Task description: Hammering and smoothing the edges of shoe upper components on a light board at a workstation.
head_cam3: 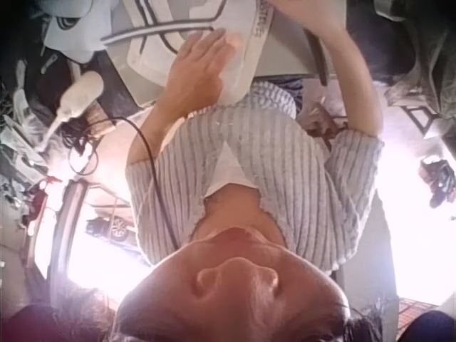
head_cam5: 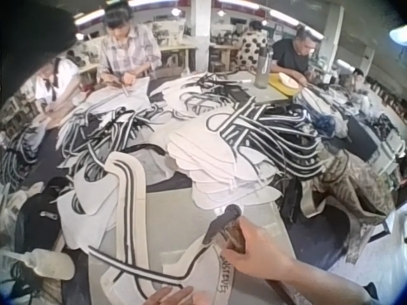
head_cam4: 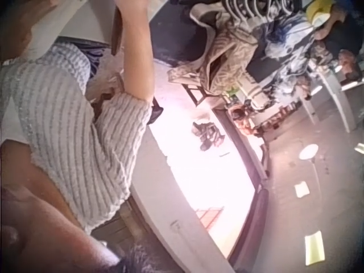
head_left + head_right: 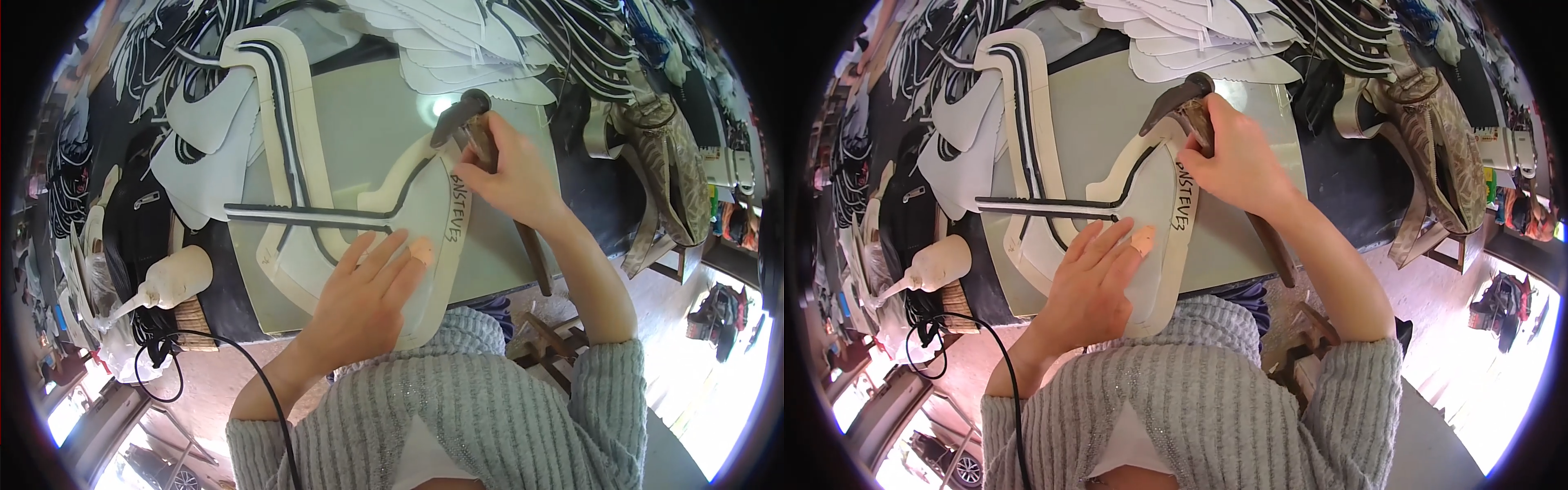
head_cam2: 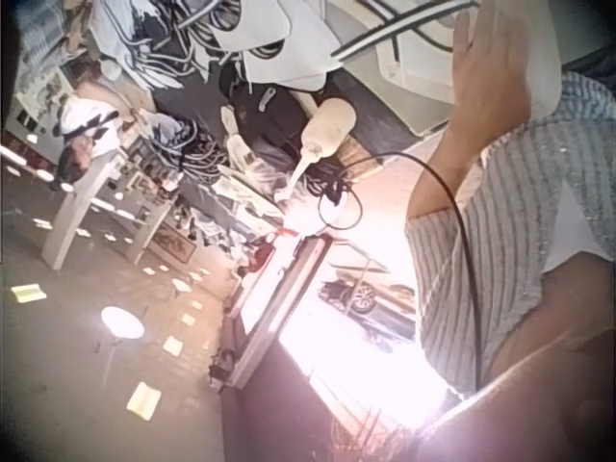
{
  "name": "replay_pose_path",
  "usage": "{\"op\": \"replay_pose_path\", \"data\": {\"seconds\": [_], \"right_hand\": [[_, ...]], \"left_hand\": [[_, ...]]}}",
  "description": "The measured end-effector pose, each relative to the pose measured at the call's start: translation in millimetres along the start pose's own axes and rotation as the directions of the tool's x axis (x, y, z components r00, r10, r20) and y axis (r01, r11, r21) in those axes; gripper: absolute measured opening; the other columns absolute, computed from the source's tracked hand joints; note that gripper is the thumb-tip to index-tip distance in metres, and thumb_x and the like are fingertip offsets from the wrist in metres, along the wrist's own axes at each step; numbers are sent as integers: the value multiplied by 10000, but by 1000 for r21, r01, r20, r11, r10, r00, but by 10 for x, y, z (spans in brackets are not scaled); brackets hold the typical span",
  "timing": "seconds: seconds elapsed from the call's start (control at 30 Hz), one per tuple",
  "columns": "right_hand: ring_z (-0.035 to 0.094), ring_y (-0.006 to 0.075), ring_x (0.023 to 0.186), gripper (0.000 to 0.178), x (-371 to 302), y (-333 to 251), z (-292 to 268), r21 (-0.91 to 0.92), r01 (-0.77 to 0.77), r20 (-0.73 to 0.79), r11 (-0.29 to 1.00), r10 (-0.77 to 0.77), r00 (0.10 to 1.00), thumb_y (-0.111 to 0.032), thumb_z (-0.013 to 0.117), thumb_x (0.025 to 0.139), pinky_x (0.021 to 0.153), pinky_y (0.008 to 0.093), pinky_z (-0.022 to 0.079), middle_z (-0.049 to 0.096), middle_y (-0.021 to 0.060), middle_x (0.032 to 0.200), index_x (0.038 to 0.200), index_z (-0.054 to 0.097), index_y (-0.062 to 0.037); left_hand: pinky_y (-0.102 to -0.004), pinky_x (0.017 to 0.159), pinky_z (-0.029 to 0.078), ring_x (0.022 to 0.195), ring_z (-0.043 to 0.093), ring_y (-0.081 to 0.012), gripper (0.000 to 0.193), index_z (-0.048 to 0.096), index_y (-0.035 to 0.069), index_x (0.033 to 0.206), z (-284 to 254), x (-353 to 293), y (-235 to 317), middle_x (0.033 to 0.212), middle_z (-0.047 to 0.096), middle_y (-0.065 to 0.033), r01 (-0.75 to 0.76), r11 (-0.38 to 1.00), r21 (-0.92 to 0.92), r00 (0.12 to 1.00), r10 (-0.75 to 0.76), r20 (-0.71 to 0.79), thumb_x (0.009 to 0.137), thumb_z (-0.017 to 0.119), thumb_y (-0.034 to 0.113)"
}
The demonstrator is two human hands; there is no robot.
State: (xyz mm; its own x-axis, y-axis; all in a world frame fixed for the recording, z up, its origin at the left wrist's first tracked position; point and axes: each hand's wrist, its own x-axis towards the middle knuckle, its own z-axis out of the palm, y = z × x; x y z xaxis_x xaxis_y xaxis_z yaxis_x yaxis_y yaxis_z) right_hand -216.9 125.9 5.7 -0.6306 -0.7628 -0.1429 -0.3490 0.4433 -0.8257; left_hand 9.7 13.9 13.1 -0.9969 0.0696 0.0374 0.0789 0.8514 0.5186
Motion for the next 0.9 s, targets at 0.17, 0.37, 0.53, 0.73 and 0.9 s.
{"op": "replay_pose_path", "data": {"seconds": [0.17, 0.37, 0.53, 0.73, 0.9], "right_hand": [[586, 406, 653, 240, 10, -32, 29, -18, -3, 34, 1000, 4, 999, -78, 625, 803, 626, 460, 460, 599, 231, 713, 910, 457, 56], [565, 139, 635, 237, 21, 9, 38, -78, -24, 26, 997, 26, 999, -52, 672, 782, 593, 301, 457, 593, 70, 716, 931, 495, -3], [565, 120, 656, 242, 13, 25, 31, -44, -2, 30, 999, 3, 1000, -57, 682, 794, 610, 288, 460, 607, 57, 740, 936, 493, -5], [616, 243, 665, 342, -44, 38, -8, 110, 52, 77, 993, -61, 995, -118, 732, 792, 625, 365, 497, 620, 135, 747, 945, 463, 26], [611, 242, 672, 397, -53, 50, -25, 86, 20, 80, 996, -27, 996, -143, 775, 769, 626, 359, 500, 619, 129, 758, 953, 463, 18]], "left_hand": [[-530, 1098, 328, 1323, 452, -393, 672, 435, -44, 1355, 89, 188, -110, 1412, 496, -194, 115, 992, 56, 964, -98, -247, 834, 721, 269], [-554, 1097, 337, 1345, 435, -401, 871, 310, -80, 1448, 187, 247, -208, 1429, 475, -215, 71, 997, -21, 983, -74, -170, 825, 731, 360], [-533, 1088, 359, 1321, 458, -399, 846, 323, -87, 1441, 228, 252, -181, 1398, 502, -219, 99, 995, -8, 970, -98, -224, 827, 713, 344], [-540, 1077, 362, 1319, 435, -429, 745, 399, 1, 1437, 197, 247, -166, 1431, 465, -207, 107, 991, 78, 978, -91, -188, 848, 686, 356], [-550, 1077, 356, 1326, 437, -401, 660, 477, 59, 1405, 154, 280, -127, 1448, 454, -178, 135, 983, 128, 983, -116, -141, 851, 680, 357]]}}
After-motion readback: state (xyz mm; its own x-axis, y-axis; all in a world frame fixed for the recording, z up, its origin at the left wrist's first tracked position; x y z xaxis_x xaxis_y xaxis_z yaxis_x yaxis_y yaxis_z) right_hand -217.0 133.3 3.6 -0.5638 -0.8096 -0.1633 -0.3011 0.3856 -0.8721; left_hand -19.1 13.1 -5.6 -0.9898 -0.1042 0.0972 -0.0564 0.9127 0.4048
